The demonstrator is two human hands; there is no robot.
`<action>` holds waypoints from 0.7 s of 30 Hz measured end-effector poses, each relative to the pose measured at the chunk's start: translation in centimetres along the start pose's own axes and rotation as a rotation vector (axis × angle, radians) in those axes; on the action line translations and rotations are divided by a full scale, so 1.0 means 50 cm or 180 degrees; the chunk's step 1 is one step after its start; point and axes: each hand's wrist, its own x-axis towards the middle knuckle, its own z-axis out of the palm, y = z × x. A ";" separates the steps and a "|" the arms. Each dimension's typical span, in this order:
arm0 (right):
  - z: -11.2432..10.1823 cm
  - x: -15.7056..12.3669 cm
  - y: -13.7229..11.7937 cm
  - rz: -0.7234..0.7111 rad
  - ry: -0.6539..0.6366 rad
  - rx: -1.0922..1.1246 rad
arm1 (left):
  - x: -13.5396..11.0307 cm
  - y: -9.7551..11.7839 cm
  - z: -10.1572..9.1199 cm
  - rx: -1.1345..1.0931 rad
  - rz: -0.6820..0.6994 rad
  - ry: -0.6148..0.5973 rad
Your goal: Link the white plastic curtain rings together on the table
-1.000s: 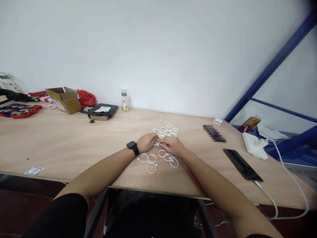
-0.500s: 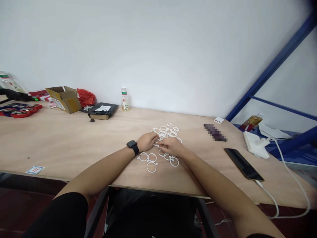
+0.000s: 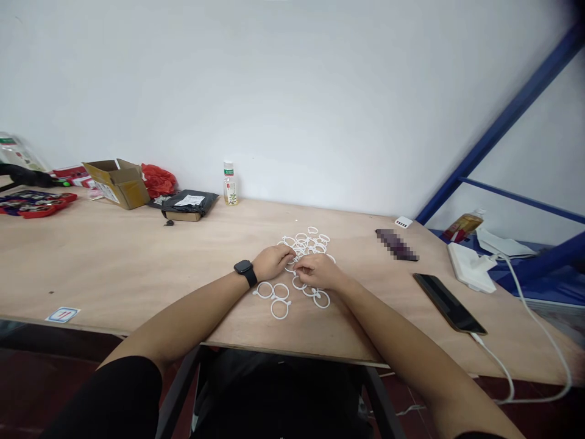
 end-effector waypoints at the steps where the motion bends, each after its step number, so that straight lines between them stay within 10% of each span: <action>1: -0.001 -0.001 0.000 0.0001 -0.0009 0.0014 | 0.000 -0.001 0.000 0.0020 0.0000 0.0003; 21: 0.000 0.001 -0.002 0.0066 -0.0106 -0.0081 | 0.000 -0.006 0.003 -0.0031 -0.0058 0.0006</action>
